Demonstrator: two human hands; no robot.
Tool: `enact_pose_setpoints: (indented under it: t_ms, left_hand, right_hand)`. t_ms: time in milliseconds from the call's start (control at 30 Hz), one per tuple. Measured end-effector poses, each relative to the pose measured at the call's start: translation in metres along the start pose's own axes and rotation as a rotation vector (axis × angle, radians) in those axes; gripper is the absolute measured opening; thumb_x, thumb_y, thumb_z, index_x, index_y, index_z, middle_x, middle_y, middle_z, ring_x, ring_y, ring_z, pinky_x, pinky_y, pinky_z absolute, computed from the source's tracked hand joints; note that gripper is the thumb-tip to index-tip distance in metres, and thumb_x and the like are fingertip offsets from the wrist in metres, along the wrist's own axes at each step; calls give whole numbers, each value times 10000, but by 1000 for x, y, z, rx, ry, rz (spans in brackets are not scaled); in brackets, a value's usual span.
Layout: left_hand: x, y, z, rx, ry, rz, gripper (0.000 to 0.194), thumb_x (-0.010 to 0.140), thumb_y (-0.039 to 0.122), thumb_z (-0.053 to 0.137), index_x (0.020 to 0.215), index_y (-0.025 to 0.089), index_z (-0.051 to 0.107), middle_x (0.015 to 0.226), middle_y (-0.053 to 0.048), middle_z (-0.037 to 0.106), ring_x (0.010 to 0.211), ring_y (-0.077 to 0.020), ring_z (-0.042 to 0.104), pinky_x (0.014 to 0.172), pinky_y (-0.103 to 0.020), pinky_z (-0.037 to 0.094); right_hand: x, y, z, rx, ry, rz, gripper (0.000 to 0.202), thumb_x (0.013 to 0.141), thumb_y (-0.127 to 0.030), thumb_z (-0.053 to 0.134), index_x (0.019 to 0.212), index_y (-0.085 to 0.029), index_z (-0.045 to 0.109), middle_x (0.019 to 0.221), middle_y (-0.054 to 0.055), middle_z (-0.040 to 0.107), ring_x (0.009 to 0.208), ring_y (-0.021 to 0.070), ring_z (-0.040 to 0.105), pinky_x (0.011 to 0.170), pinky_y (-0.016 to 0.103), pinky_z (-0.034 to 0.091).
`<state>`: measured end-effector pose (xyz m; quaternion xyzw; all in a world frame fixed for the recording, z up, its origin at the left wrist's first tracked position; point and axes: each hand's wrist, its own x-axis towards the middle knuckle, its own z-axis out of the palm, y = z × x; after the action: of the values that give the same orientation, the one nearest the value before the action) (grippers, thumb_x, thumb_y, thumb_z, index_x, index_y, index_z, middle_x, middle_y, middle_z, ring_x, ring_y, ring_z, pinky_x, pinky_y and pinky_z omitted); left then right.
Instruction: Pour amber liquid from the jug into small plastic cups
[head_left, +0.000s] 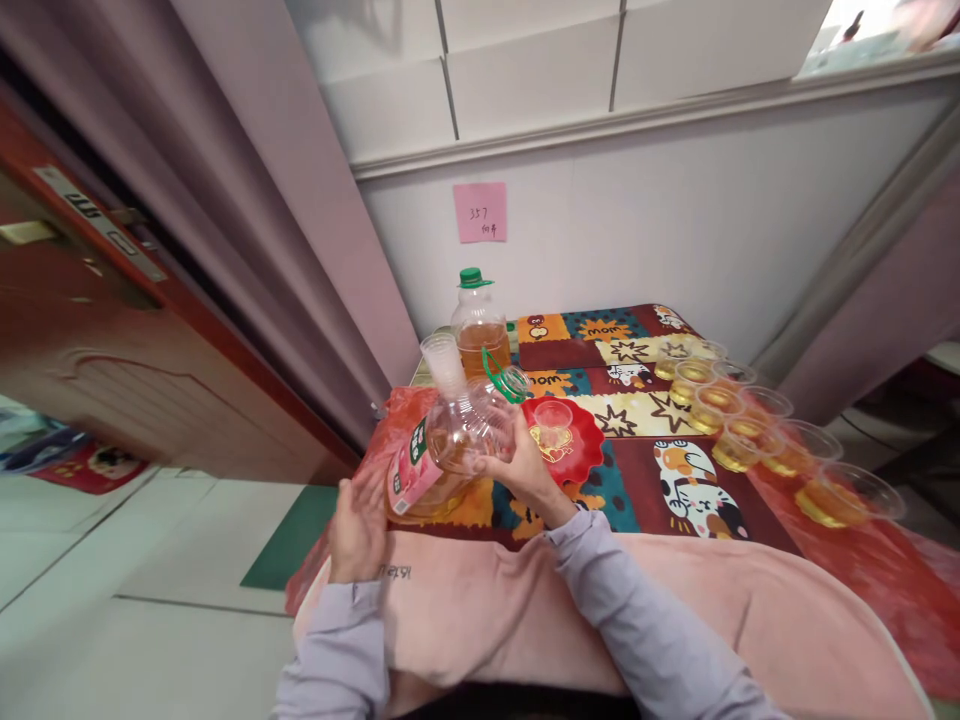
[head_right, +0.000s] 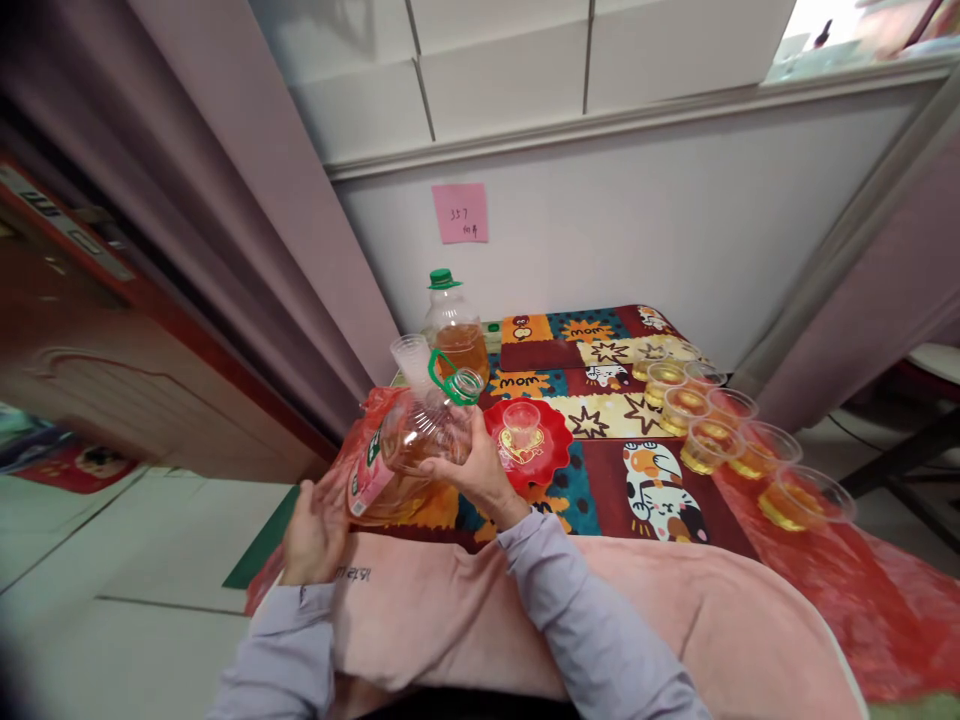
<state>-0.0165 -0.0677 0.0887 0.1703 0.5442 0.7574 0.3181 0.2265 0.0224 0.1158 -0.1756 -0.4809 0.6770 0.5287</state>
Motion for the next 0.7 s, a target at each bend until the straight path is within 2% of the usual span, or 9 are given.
enact_pose_setpoints:
  t_ms: [100, 233, 333, 433, 533, 700]
  left_hand:
    - [1, -23, 0, -56, -76, -96, 245, 944, 373, 692, 1041, 170, 789, 1180, -143, 823, 1338, -319, 699, 1193, -491, 535]
    - [-1, -36, 11, -112, -151, -110, 283, 888, 374, 784, 1095, 182, 809, 1207, -114, 828, 1347, -317, 693, 1171, -455, 559]
    - [-2, -40, 14, -127, -175, -101, 348, 861, 391, 832, 1125, 164, 816, 1205, -113, 831, 1334, -329, 701, 1172, -457, 559]
    - [-3, -41, 14, -126, -188, -94, 405, 838, 409, 865, 1165, 175, 816, 1226, -101, 829, 1336, -330, 701, 1187, -481, 548]
    - [-5, -39, 14, -141, -229, -95, 479, 863, 450, 858, 1263, 192, 797, 1346, -108, 790, 1393, -324, 662, 1226, -489, 511]
    - [-11, -31, 17, -196, -260, -79, 542, 910, 482, 821, 1392, 247, 745, 1538, -84, 681, 1502, -312, 562, 1272, -451, 458]
  right_hand:
    - [1, 4, -5, -12, 22, -19, 1113, 637, -521, 1024, 1548, -315, 420, 1621, 158, 501, 1490, 349, 561, 1259, 569, 437]
    - [2, 8, -12, 4, 50, 1, 1237, 582, -575, 1034, 1591, -325, 365, 1607, 167, 509, 1470, 354, 578, 1199, 548, 503]
    - [1, 8, -14, 29, 39, 60, 1314, 550, -527, 1060, 1614, -342, 313, 1549, 162, 567, 1308, 339, 704, 1082, 522, 595]
    - [-1, 6, -13, 58, 50, 87, 1276, 580, -458, 1061, 1613, -362, 318, 1405, 110, 678, 1180, 290, 767, 997, 457, 639]
    - [-4, 5, -10, 83, 56, 67, 1206, 625, -420, 1043, 1607, -360, 345, 1313, 78, 734, 1173, 274, 772, 990, 430, 641]
    - [-8, 10, -6, 146, 101, 65, 1201, 658, -387, 1021, 1634, -358, 320, 1346, 83, 731, 1191, 271, 761, 1024, 451, 630]
